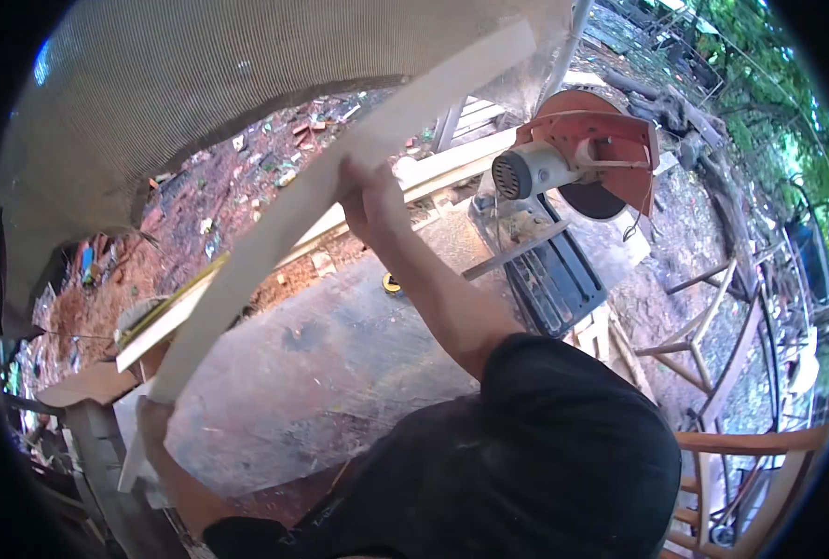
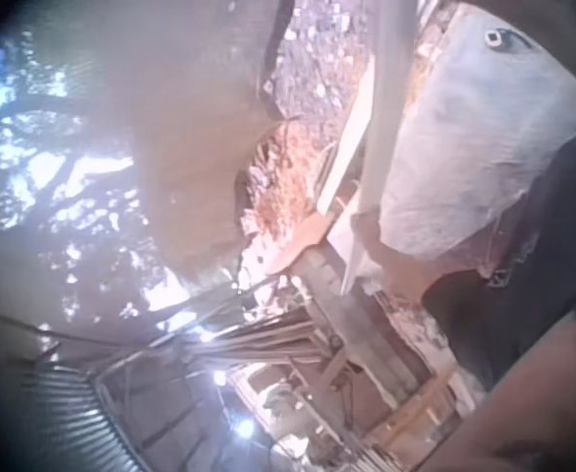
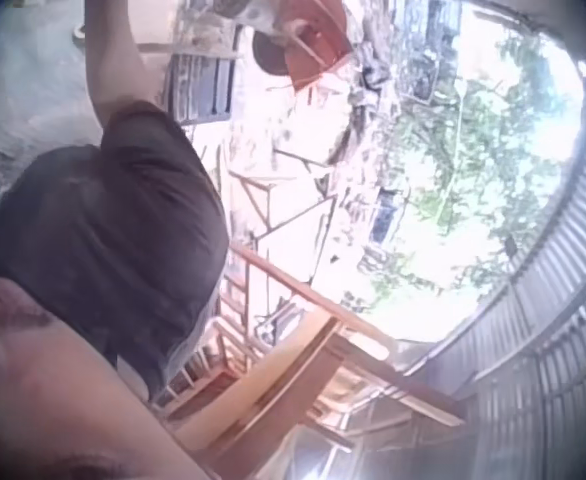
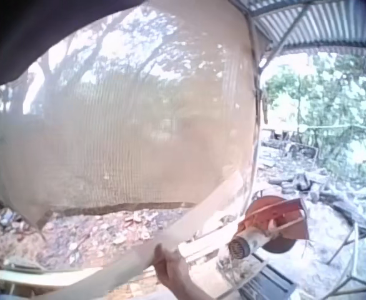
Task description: The person measures a wooden plank using a tape measure and marks it with a pencil, then cuts the plank using a miter saw.
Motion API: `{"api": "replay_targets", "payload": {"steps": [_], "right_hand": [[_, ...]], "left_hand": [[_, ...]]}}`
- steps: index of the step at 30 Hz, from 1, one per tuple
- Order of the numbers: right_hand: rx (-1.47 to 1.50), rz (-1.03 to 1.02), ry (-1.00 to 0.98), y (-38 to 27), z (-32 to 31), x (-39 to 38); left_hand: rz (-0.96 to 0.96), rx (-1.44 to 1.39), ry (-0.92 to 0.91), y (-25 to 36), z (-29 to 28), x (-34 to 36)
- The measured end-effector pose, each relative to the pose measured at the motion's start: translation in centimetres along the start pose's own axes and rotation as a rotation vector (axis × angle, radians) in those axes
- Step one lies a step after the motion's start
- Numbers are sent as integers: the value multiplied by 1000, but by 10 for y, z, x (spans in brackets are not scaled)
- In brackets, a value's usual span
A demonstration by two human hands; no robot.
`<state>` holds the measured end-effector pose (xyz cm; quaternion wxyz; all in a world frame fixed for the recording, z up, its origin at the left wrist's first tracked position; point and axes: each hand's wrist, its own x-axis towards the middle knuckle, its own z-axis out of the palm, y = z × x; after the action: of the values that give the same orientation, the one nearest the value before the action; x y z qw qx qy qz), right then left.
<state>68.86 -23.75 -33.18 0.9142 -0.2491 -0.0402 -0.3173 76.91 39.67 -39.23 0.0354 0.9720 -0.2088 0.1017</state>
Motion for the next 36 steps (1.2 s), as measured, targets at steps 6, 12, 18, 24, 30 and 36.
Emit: {"api": "replay_targets", "payload": {"steps": [6,12,18,24,30,36], "right_hand": [[234,237,-200,-33,-26,-89],[148,300,-583,-73,-20,-133],[156,303,-719,-92,-32,-166],[211,409,-584,-127,-55,-252],[-207,457,-312,-212,-94,-332],[-163,614,-1,-254,-130,-364]], "left_hand": [[-45,-167,-189,164,-49,13],[98,-387,-150,262,-78,-44],[35,-569,-6,254,-40,-88],[73,-340,17,288,-72,-142],[-39,-351,-110,343,-65,-187],[-135,-383,-530,396,-65,-185]]}}
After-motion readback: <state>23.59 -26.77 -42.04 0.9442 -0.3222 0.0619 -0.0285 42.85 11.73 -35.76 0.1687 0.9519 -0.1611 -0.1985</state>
